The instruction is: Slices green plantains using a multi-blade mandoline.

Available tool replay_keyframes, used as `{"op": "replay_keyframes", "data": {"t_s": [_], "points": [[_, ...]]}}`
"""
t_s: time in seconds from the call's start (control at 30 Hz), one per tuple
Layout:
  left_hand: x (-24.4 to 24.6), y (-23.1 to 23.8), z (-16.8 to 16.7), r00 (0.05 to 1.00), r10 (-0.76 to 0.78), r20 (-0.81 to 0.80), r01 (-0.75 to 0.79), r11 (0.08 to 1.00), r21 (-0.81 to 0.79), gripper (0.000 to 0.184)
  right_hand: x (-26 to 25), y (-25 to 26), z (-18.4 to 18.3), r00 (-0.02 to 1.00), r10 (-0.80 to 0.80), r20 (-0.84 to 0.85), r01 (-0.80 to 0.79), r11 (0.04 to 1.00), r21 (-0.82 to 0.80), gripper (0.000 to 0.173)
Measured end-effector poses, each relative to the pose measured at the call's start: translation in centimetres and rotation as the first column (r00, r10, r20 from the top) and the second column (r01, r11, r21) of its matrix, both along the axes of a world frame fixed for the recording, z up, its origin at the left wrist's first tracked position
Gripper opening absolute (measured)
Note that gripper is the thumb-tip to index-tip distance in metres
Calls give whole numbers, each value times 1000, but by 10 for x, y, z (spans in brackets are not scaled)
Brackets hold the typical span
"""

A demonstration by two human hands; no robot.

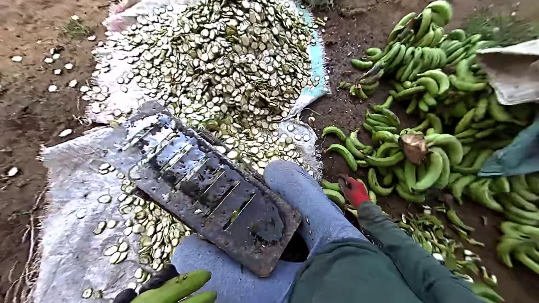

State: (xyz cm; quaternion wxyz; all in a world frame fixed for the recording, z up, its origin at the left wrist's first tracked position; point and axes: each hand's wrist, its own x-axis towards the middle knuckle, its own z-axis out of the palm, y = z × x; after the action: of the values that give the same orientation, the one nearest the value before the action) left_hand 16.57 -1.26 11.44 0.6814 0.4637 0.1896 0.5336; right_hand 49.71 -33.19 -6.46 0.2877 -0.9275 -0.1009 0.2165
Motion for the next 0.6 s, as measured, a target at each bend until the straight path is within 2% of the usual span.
{"op": "replay_keyframes", "data": {"t_s": [0.07, 0.1, 0.13, 0.2, 0.23, 0.27, 0.3, 0.33, 0.37, 0.4, 0.43, 0.47, 0.5, 0.53, 0.57, 0.6], "points": [[29, -6, 1, 999, -46, 19, 46, 999, -6, 51, -29, -120, -7, 976, -208, -69, 180, 939, -295, 42], [41, -10, 1, 996, -82, 17, 82, 997, 0, 54, -48, -170, -5, 944, -324, -66, 269, 869, -414, 45], [52, -13, -3, 992, -126, 26, 126, 992, -6, 58, -65, -208, 3, 904, -422, -72, 319, 776, -544, 56], [75, -20, -8, 981, -193, -9, 193, 981, 0, 60, -85, -244, 19, 835, -540, -103, 282, 582, -763, 86], [86, -25, -9, 976, -216, -32, 216, 976, -8, 61, -83, -246, 22, 830, -547, -104, 261, 548, -795, 96], [97, -30, -8, 971, -232, -51, 231, 973, -27, 65, -74, -237, 26, 851, -514, -107, 270, 603, -751, 104], [108, -35, -6, 970, -227, -90, 224, 974, -41, 67, -61, -212, 32, 896, -435, -92, 289, 728, -622, 107], [116, -38, -6, 967, -210, -145, 206, 978, -41, 70, -47, -173, 43, 941, -333, -66, 284, 877, -388, 105], [123, -41, -8, 962, -173, -211, 170, 985, -34, 75, -36, -121, 61, 973, -220, -66, 214, 973, -84, 101], [129, -44, -9, 951, -127, -282, 124, 992, -29, 79, -32, -60, 87, 994, -56, -93, 76, 970, 231, 100], [135, -46, -7, 934, -95, -344, 91, 995, -26, 82, -33, 3, 113, 986, 143, -87, -81, 861, 501, 103], [138, -48, -2, 914, -91, -394, 89, 996, -23, 81, -41, 63, 137, 942, 332, -55, -199, 682, 703, 107], [140, -50, 5, 900, -115, -420, 120, 993, -14, 78, -52, 115, 157, 879, 477, 1, -280, 516, 810, 107], [139, -50, 10, 892, -181, -414, 201, 980, 5, 75, -63, 159, 171, 824, 563, 67, -345, 404, 847, 101], [136, -49, 13, 878, -258, -403, 296, 955, 33, 78, -72, 195, 179, 796, 585, 152, -420, 354, 836, 89], [131, -46, 14, 863, -287, -416, 340, 939, 57, 81, -78, 222, 178, 795, 555, 243, -491, 355, 795, 78]]}}
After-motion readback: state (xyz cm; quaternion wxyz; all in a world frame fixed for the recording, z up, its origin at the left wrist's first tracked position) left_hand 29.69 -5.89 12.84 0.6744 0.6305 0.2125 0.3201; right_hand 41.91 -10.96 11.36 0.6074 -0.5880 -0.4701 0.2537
